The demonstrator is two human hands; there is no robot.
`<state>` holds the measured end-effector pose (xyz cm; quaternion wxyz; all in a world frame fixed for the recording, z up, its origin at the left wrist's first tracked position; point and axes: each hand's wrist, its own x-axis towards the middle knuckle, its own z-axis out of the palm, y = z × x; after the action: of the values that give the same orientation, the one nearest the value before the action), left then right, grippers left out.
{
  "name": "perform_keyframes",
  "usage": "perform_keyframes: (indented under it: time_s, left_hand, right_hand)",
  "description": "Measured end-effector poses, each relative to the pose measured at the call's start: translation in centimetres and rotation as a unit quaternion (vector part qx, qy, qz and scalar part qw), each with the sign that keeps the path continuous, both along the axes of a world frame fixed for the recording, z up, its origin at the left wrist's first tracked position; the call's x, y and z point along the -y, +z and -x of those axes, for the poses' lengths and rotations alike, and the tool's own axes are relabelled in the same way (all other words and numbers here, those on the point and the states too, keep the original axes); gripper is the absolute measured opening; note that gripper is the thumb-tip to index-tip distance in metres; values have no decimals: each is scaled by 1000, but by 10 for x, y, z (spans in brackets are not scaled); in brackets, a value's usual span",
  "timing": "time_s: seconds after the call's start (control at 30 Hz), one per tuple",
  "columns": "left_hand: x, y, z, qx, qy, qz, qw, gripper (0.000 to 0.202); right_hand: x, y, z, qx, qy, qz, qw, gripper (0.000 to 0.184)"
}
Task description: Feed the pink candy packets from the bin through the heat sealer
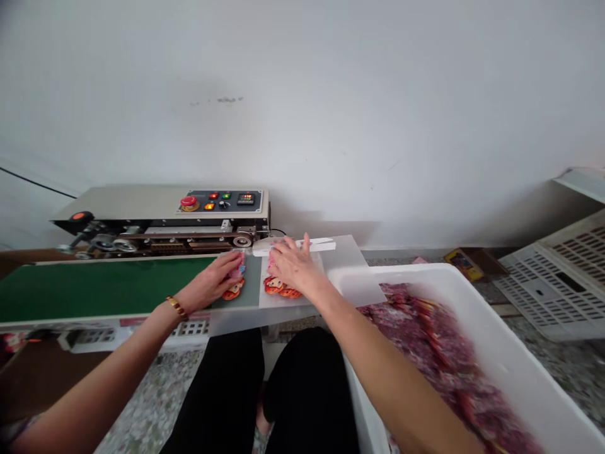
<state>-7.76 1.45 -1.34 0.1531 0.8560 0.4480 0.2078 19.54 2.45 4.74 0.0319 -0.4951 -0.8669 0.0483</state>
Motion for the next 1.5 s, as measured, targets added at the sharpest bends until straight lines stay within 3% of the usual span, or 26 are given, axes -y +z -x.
perform_keyframes:
  time_s: [0.1,0.17,0.27,0.4,0.5,0.63,0.77,0.9,1.0,1.17,1.23,1.37,1.5]
  left_hand:
    - [0,6,33,-42,45,8,998,46]
    - [3,11,36,-74,108,-27,991,38]
    - [11,16,2,-61,122,-72,988,33]
    - [17,12,-69,-20,26,-40,999,40]
    - [16,7,-86,-41,25,-20,999,51]
    - [10,5,-50,-46,11,-5,999,55]
    - [4,10,9,-44,2,30,999,58]
    - [5,13,43,-79,91,6,993,46]
    - [11,15,23,-78,147,-59,984,34]
    - [17,12,-64,-30,65,-67,995,40]
    - [15,8,-81,-34,56,-50,997,48]
    - [9,3,-70,-51,9,-34,998,55]
    - [4,2,-50,-40,-40,-31,998,58]
  right_hand:
    - [-5,-6,18,-3,10,-6,1000,33]
    - [-5,-10,26,-11,17,-7,1000,34]
    - [1,-10,27,-31,1,-21,999,34]
    - [15,-3,5,-17,-43,-52,998,35]
    - [22,-2,-16,3,-57,-50,997,35]
    - [23,-9,-24,13,-40,-33,999,38]
    - [20,-10,-4,10,-21,-38,999,36]
    - [19,-9,28,-5,-11,-38,999,32]
    - [19,-11,44,-27,-22,-40,999,34]
    - [23,-12,24,-34,-57,-55,996,37]
    - [25,-10,5,-12,-66,-55,996,38]
    - [26,-4,-18,21,-52,-41,998,39]
    - [11,-3,-3,-14,-54,-34,998,36]
